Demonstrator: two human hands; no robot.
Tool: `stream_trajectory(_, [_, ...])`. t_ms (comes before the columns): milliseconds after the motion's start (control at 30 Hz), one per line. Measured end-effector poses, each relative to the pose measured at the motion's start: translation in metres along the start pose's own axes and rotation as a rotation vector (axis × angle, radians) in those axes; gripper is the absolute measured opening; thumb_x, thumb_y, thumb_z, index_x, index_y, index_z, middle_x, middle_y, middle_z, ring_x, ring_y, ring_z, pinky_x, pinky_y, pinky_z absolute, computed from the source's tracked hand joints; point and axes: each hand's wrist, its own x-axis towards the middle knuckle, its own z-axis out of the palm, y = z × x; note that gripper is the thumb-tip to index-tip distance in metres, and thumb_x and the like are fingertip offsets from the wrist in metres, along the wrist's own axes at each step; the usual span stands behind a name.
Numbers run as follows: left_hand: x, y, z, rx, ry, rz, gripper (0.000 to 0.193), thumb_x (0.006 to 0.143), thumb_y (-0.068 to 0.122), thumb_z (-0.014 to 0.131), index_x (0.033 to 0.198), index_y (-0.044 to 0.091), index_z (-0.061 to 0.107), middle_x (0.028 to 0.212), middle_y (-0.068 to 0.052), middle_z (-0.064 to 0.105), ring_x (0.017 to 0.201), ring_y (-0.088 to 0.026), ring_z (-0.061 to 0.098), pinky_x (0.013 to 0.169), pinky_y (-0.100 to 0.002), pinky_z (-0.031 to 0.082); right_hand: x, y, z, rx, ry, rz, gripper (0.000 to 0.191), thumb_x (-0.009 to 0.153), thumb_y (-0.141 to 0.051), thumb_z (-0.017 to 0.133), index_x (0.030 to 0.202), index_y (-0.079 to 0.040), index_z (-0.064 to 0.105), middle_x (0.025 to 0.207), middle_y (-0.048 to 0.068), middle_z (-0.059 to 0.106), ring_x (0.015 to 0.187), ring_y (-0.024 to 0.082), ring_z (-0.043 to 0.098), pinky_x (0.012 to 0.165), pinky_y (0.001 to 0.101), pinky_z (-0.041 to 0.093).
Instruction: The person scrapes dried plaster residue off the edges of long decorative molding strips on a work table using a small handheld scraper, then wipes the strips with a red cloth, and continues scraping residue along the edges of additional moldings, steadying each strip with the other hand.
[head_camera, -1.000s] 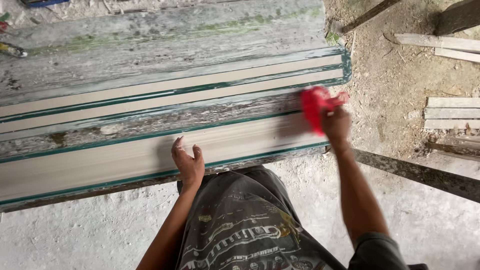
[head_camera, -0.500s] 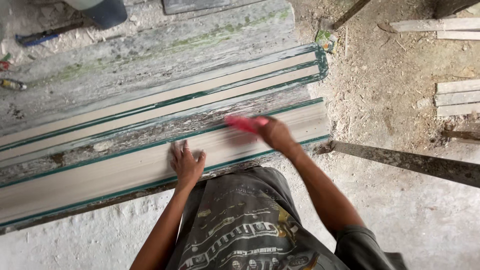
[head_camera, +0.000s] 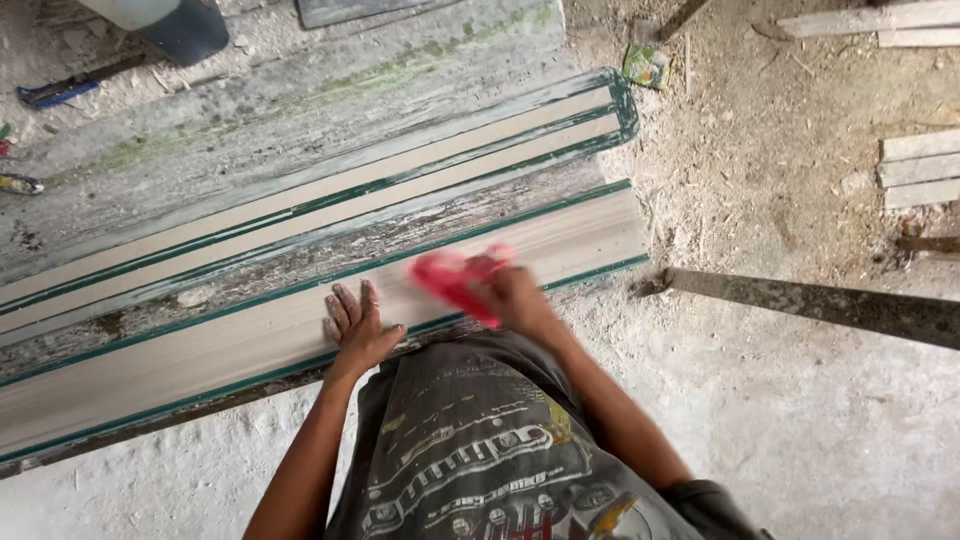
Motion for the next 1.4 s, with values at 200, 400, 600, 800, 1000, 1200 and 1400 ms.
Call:
stream_trajectory(200, [0.001, -0.004, -0.010, -0.017, -0.094, -0.010, 0.122, 0.082, 0.054, 0.072, 0.164, 0.027, -0.013, 0.166, -0.021, -0.034, 0.152, -0.044, -0.032, 0.120, -0.064, -0.006, -0.050, 0.101, -0.100, -0.241, 0.626, 0.125, 0.025, 0.097, -0.033, 0.078, 0.099, -0.008, 0.075, 0.074, 0.010, 0.075, 0.056, 0.016, 0.071, 0.050, 0.0310, 0.056])
stream_trajectory(400, [0.000, -0.008, 0.001, 0.007, -0.041, -0.015, 0.122, 0.080, 0.052, 0.075, 0.165, 0.027, -0.009, 0.166, -0.021, -0.031, 0.153, -0.043, -0.029, 0.121, -0.063, -0.005, -0.098, 0.149, -0.178, -0.125, 0.749, 0.277, 0.029, 0.116, -0.026, 0.050, 0.111, -0.010, 0.074, 0.080, 0.014, 0.071, 0.056, 0.014, 0.055, 0.043, 0.0324, 0.040])
stream_trajectory(600, [-0.002, -0.011, 0.011, 0.033, 0.064, 0.012, 0.114, 0.080, 0.046, 0.076, 0.165, 0.026, 0.003, 0.170, -0.020, -0.020, 0.157, -0.043, -0.018, 0.121, -0.064, 0.001, -0.105, 0.120, -0.097, -0.348, 0.149, -0.301, 0.032, 0.103, 0.003, 0.048, 0.105, -0.015, 0.074, 0.114, 0.001, 0.078, 0.079, 0.018, 0.070, 0.072, 0.0318, 0.059])
stream_trajectory(800, [-0.010, -0.023, 0.015, -0.030, 0.265, 0.139, 0.090, 0.084, 0.035, 0.074, 0.160, 0.015, 0.031, 0.171, -0.023, 0.008, 0.157, -0.044, 0.007, 0.123, -0.056, 0.015, -0.166, 0.182, -0.231, -0.734, 0.547, 0.140, 0.023, 0.108, -0.002, 0.058, 0.117, -0.011, 0.078, 0.078, 0.013, 0.071, 0.058, 0.022, 0.062, 0.051, 0.0357, 0.048])
stream_trajectory(1000, [-0.026, -0.025, 0.032, -0.141, 0.631, 0.128, 0.047, 0.090, 0.024, 0.074, 0.128, 0.001, 0.058, 0.133, -0.023, 0.053, 0.129, -0.045, 0.047, 0.110, -0.055, 0.038, -0.110, 0.087, -0.118, -0.178, 0.435, -0.389, 0.032, 0.092, 0.011, 0.051, 0.111, -0.006, 0.069, 0.105, 0.016, 0.070, 0.102, 0.032, 0.065, 0.088, 0.0437, 0.055])
stream_trajectory(1200, [-0.056, -0.045, 0.032, -0.138, 0.751, 0.063, 0.026, 0.098, 0.025, 0.074, 0.100, 0.002, 0.062, 0.102, -0.020, 0.060, 0.103, -0.043, 0.056, 0.093, -0.055, 0.042, -0.068, 0.055, -0.009, -0.276, 0.011, -0.535, 0.047, 0.078, 0.006, 0.057, 0.120, -0.009, 0.071, 0.130, 0.011, 0.070, 0.117, 0.033, 0.063, 0.102, 0.0489, 0.050])
stream_trajectory(1400, [-0.073, -0.095, 0.054, -0.517, 0.829, -0.101, 0.027, 0.097, 0.027, 0.074, 0.087, 0.005, 0.062, 0.083, -0.013, 0.067, 0.078, -0.035, 0.064, 0.074, -0.049, 0.051, -0.127, 0.207, -0.229, -1.067, 0.166, 0.257, 0.022, 0.113, -0.022, 0.053, 0.125, -0.010, 0.068, 0.102, 0.010, 0.074, 0.082, 0.025, 0.071, 0.070, 0.0413, 0.057])
